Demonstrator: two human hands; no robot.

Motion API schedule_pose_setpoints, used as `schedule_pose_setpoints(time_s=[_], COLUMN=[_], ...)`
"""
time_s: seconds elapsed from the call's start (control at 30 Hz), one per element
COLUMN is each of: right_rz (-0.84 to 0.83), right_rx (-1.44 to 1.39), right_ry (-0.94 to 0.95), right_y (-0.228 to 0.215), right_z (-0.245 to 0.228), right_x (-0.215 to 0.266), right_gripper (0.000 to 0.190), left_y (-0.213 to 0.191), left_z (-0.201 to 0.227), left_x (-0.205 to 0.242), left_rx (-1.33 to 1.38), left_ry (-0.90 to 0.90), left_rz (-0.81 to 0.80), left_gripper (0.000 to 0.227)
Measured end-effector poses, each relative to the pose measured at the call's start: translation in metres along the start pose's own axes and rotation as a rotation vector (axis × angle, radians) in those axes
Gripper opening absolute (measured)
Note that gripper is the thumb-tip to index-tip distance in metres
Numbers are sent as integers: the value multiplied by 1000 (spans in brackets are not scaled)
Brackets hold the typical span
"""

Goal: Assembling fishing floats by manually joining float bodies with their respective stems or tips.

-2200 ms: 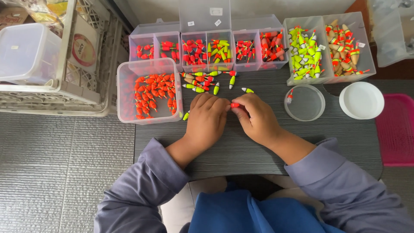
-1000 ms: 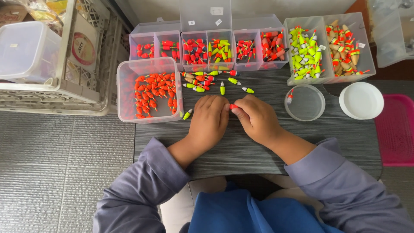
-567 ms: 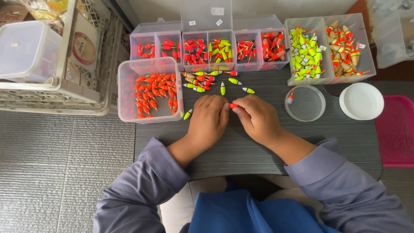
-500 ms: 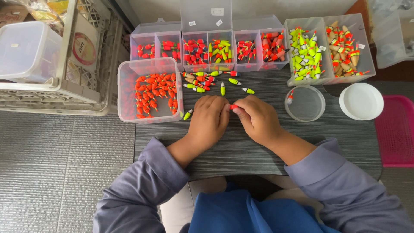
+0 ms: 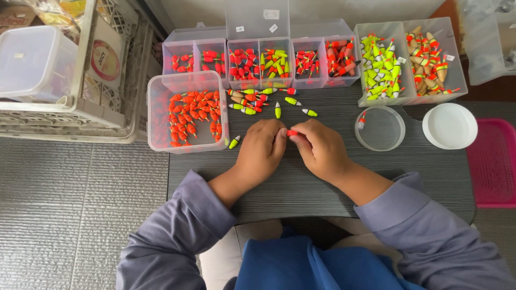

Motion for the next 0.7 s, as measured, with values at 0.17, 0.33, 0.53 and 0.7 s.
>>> schedule_pose_setpoints(time_s=[0.17,0.33,0.53,0.7], right_rz=[-28,34,6,-43], right_rx=[7,-14,12,22], right_ry=[55,55,38,79], right_y=[2,-2,-1,3], right_z=[4,-4,-1,6], right_x=[3,-3,-1,3], right_gripper=[16,19,13,20], left_y=[-2,-3,-2,-2], left_z=[3,3,2,3], left_x=[0,0,-1,0], left_rx=[-23,-24,-1,-26], left_ry=[48,4,-15,22], left_rz=[-8,9,1,-21], left_gripper=[21,20,21,21])
Point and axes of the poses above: each hand's wrist, its own x-axis away from the middle knuckle, its own y-axis out of the palm, z = x × y, the point moved 4 cm from there along -x, towards the middle knuckle, and after that the axes turned 3 degrees about z, right-handed, at the moved point
